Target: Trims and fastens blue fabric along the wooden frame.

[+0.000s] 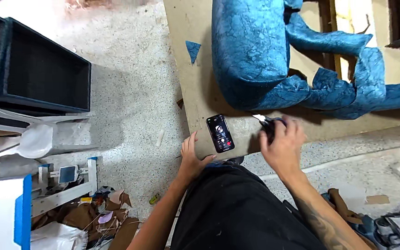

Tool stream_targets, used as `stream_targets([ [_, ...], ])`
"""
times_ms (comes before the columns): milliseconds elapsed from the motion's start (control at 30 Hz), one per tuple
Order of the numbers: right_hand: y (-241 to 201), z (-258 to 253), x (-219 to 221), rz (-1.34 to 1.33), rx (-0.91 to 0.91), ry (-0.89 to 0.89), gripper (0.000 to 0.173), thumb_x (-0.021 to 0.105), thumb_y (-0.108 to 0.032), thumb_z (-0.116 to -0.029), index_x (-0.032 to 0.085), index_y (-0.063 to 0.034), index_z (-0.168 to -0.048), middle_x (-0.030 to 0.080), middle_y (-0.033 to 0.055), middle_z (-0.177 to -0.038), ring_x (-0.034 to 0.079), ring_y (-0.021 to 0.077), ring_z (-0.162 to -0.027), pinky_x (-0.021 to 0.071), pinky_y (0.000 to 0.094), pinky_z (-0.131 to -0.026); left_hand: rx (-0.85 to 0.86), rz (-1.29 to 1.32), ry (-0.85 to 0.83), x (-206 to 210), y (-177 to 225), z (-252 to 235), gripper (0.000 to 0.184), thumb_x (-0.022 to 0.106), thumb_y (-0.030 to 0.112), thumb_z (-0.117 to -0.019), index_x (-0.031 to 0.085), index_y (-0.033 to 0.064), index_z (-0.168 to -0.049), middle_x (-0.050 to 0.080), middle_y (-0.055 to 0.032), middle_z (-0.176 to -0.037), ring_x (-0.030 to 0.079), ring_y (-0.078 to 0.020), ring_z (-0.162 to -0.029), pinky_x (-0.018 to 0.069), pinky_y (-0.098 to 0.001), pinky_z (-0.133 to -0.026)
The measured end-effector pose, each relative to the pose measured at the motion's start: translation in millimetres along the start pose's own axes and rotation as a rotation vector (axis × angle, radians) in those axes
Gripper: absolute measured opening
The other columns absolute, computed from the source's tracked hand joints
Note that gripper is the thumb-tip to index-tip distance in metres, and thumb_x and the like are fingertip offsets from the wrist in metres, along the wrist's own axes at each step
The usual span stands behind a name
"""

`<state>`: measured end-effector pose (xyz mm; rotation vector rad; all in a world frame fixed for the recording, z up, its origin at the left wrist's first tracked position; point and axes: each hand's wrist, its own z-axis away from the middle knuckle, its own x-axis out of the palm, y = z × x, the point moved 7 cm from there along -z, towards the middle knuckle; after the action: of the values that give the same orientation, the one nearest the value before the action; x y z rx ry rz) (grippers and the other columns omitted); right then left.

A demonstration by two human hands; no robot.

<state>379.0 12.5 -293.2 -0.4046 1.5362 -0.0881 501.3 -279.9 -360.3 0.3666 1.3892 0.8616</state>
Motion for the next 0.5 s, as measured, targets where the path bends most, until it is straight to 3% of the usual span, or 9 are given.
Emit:
stream_targets([
  [67, -41, -1, 15, -0.083, -0.068, -0.075, 0.069, 0.06, -0.061, -0.0922, 0.063, -0.004, -0.132, 0.06, 0.0219, -0.135, 0.056, 0.0419, -0.126, 0.0463, 0.0635, -0.102, -0.028, 0.071, 0.039, -5, -8, 2, 0.104, 0.085, 0.056, -0.0767, 0.033, 0.02, -0.16, 0.058, -0.0055, -0.136, 0.056, -0.0239, -0.122, 0.05, -0.0474, -0.102],
  [167, -95, -9, 48, -0.133, -0.046, -0.162, 0.098, 0.067, -0.077, -0.0773, 0.055, -0.0035, -0.141, 0.061, 0.0216, -0.13, 0.058, 0.0422, -0.119, 0.0446, 0.0677, -0.097, -0.069, 0.195, 0.07, -10, -21, 5, 0.093, 0.081, 0.051, -0.0834, 0.035, 0.0192, -0.158, 0.057, -0.0073, -0.131, 0.058, -0.0205, -0.115, 0.055, -0.0394, -0.091],
  [267, -129, -20, 65, -0.11, -0.005, -0.168, 0.11, 0.071, -0.073, -0.0769, 0.037, -0.0019, -0.154, 0.054, 0.0272, -0.135, 0.057, 0.0475, -0.116, 0.0483, 0.0655, -0.085, -0.142, 0.291, 0.066, -18, -40, 6, 0.091, 0.081, 0.049, -0.0845, 0.036, 0.0198, -0.157, 0.056, -0.0077, -0.131, 0.06, -0.02, -0.113, 0.0582, -0.0386, -0.088],
  [333, -140, -23, 75, -0.085, 0.016, -0.156, 0.109, 0.072, -0.064, -0.0797, 0.025, -0.0063, -0.16, 0.053, 0.0287, -0.132, 0.057, 0.0493, -0.112, 0.0499, 0.0632, -0.077, -0.194, 0.327, 0.06, -24, -57, 8, 0.091, 0.081, 0.049, -0.0845, 0.036, 0.0217, -0.158, 0.056, -0.0063, -0.132, 0.06, -0.0186, -0.112, 0.058, -0.0368, -0.086],
  [500, -151, -27, 89, -0.032, 0.062, -0.137, 0.098, 0.07, -0.049, -0.082, 0.026, -0.0125, -0.161, 0.051, 0.0279, -0.133, 0.055, 0.0491, -0.114, 0.0509, 0.0621, -0.074, -0.301, 0.4, 0.044, -42, -107, 3, 0.09, 0.081, 0.05, -0.0848, 0.037, 0.0196, -0.157, 0.056, -0.0087, -0.131, 0.061, -0.0212, -0.109, 0.0583, -0.0395, -0.083],
])
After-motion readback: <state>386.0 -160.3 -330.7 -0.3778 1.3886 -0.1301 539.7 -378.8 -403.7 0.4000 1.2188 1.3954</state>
